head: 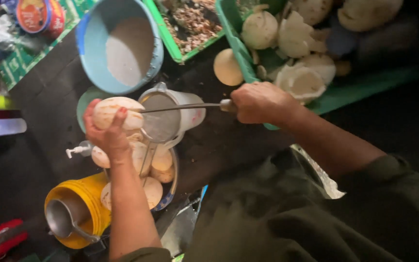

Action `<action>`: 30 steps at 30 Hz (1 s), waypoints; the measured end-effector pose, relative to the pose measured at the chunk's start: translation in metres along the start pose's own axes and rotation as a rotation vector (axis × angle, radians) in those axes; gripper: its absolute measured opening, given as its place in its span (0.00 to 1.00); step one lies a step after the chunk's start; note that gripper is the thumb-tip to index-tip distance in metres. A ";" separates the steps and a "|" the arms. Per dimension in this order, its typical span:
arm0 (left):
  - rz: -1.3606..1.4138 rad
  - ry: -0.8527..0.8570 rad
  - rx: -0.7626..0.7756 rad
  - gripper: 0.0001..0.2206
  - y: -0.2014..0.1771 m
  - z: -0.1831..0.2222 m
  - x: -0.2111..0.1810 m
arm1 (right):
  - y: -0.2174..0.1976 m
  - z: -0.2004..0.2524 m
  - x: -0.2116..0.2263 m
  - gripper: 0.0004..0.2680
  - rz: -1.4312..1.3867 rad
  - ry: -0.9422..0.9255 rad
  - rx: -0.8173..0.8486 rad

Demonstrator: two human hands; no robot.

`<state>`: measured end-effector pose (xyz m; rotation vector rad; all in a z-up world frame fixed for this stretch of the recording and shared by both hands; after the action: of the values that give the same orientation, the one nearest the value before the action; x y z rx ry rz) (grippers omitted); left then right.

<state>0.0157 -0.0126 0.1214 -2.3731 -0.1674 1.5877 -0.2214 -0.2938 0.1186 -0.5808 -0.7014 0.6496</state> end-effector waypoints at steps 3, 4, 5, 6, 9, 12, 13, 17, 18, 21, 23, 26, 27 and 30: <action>-0.060 0.098 0.000 0.33 0.001 -0.001 -0.009 | -0.007 0.016 0.003 0.11 0.001 -0.093 -0.018; -0.046 0.151 0.023 0.30 0.000 -0.001 -0.014 | -0.002 0.015 0.001 0.09 0.033 -0.142 -0.077; -0.031 0.204 0.046 0.27 -0.001 -0.002 -0.020 | 0.003 0.014 -0.001 0.07 0.065 -0.190 -0.136; -0.029 0.198 0.050 0.27 0.002 -0.001 -0.025 | 0.004 0.015 -0.004 0.07 0.065 -0.184 -0.132; -0.001 0.197 0.042 0.26 0.006 0.002 -0.042 | 0.004 0.017 -0.007 0.08 0.016 -0.213 -0.172; -0.187 0.319 0.043 0.25 0.012 0.009 -0.055 | 0.004 0.022 -0.012 0.12 0.023 -0.182 -0.134; -0.233 0.323 0.045 0.26 0.016 0.012 -0.057 | 0.003 0.025 -0.015 0.12 -0.003 -0.144 -0.079; -0.517 0.409 0.033 0.27 0.034 0.025 -0.061 | 0.012 0.036 -0.036 0.09 -0.061 -0.060 0.062; -0.515 0.406 0.032 0.27 0.034 0.027 -0.063 | 0.015 0.038 -0.046 0.09 -0.057 -0.058 0.062; -0.759 0.395 0.044 0.29 0.026 0.031 -0.060 | 0.034 0.043 -0.085 0.04 -0.114 0.029 0.099; -0.777 0.462 0.071 0.31 0.023 0.030 -0.046 | 0.043 0.044 -0.127 0.14 -0.355 0.077 -0.127; -0.703 0.149 0.027 0.30 0.035 0.037 -0.019 | 0.065 0.043 -0.165 0.11 -0.907 0.105 -0.487; -0.686 0.161 0.028 0.30 0.060 0.037 0.000 | 0.072 0.031 -0.170 0.11 -0.906 0.106 -0.509; -0.144 0.464 0.060 0.29 0.146 0.054 0.038 | 0.093 0.006 -0.202 0.12 -1.178 0.129 -0.983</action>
<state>-0.0280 -0.1334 0.0259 -2.5403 -0.1836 0.9339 -0.3762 -0.3739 -0.0202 -0.9360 -1.0661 -0.8886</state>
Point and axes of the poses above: each hand's wrist, its own z-axis away from the middle knuckle, its own y-axis out of the palm, x = y × z, the point moved 3 cm from there along -z, towards the middle knuckle, and after that the axes turned 4 degrees about y, right-handed, at the moved point
